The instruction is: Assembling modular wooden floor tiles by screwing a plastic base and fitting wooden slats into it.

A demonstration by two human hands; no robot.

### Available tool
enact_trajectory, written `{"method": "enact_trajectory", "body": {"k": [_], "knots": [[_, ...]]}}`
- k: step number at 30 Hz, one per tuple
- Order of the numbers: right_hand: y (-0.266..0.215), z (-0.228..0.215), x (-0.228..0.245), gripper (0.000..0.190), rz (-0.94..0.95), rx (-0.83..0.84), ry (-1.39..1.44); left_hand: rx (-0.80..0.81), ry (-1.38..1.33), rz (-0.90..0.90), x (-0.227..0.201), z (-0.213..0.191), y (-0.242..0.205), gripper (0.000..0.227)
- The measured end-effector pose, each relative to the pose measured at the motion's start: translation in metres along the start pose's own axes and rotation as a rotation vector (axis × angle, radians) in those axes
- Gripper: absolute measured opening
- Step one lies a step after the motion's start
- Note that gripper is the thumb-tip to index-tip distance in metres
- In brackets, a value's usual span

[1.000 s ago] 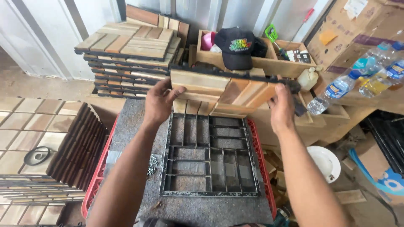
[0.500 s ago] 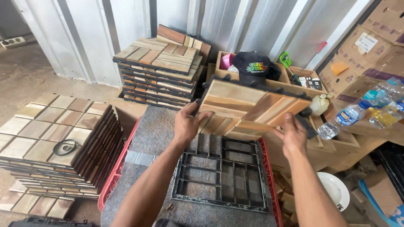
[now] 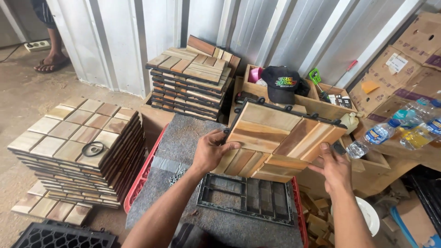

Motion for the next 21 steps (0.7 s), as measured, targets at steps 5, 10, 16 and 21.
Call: {"method": "enact_trajectory", "body": {"k": [5,10,16,21], "knots": [[-0.014,-0.006,-0.004,0.052,-0.062,-0.060,-0.008,-0.044,-0.110,-0.032,-0.031,-0.022,-0.016,0.034],[-0.020,-0.008,-0.055,0.043,-0.153,0.075,0.059,-0.232,-0.332,-0.246,-0.008,-0.021,-0.036,0.035],[-0.044,-0.010,-0.063,0.070,-0.304,0.316,0.135,-0.222,-0.271,-0.296,-0.011,-0.020,-0.039,0.043],[-0.042,-0.017,-0.087,0.075,-0.260,0.341,0.210,-0.182,-0.273,-0.240,0.041,-0.026,-0.038,0.043]]}}
Point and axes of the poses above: each hand's wrist, its own y-axis towards the middle knuckle, its own z-axis out of the palm, x = y × z, the point moved 2 cm from there along y, towards the middle knuckle, and after that the axes turned 4 degrees about z, right-handed, at the moved point
